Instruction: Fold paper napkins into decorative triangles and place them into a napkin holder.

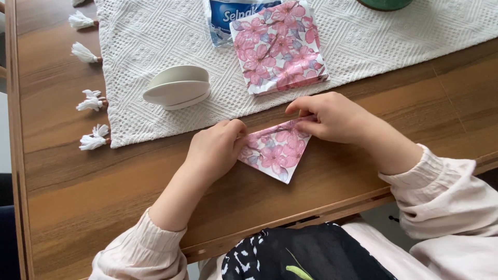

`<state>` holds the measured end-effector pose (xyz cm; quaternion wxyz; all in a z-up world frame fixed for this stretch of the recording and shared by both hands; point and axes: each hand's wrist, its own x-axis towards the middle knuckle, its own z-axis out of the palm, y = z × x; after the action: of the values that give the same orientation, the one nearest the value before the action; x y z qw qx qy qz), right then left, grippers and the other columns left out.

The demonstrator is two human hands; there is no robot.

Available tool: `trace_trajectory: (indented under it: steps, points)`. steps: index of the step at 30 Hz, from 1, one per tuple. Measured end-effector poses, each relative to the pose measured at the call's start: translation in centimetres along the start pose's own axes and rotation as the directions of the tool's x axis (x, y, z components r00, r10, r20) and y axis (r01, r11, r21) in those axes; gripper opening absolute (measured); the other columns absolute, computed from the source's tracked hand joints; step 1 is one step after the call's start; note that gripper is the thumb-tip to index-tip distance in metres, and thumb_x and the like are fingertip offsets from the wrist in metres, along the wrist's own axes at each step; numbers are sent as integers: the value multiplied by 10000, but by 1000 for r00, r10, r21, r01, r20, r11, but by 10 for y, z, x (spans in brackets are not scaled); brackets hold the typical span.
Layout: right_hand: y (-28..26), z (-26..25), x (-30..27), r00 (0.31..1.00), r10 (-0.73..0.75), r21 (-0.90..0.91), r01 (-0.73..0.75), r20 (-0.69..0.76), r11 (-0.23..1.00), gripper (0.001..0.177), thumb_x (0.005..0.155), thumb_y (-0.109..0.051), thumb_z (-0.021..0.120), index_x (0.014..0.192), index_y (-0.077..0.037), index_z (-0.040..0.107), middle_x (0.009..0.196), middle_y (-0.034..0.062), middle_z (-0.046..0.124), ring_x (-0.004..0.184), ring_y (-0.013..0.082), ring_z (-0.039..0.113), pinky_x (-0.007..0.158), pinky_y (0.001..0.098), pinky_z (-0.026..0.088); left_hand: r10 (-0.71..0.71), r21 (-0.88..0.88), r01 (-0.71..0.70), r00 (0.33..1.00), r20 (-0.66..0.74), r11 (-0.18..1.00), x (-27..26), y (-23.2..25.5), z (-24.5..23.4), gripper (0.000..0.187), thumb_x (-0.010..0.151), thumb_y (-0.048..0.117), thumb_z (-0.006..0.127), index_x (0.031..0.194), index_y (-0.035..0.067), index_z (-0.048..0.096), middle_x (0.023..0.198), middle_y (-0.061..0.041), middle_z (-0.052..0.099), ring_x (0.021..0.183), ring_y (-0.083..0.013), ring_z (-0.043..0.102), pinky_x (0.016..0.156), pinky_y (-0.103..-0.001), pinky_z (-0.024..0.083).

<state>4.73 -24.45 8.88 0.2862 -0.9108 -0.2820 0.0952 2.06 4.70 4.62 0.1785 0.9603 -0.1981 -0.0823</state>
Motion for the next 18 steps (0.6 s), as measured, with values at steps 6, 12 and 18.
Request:
trace_trajectory:
  steps: [6,12,18]
  points:
    - [22,38,-5,904,-341,-525,164,-260,835,312,842,-377,777,1084,-185,727,1077,25,690,1016,271,639,793,411,487,504,508,-243,721,-475,827,-6,17,22,56,894,193,679,880,140,666,1009,-77,626,927,-299,665,728,-385,513]
    - [-23,70,-15,758,-600,-536,407,-254,740,264,974,-129,563,1140,-4,725,1182,203,725,1160,358,679,962,458,533,488,430,-292,735,-471,854,-24,47,66,429,904,199,599,1247,-48,673,1325,-285,645,1229,-408,633,1060,-444,482]
    - [-20,83,-26,852,-497,-486,367,-167,793,548,976,-236,514,1406,103,506,1472,308,510,1365,457,503,1100,532,422,350,285,-238,819,-454,928,-29,56,72,657,999,382,538,1402,-136,527,1503,-357,478,1417,-472,453,1175,-498,333]
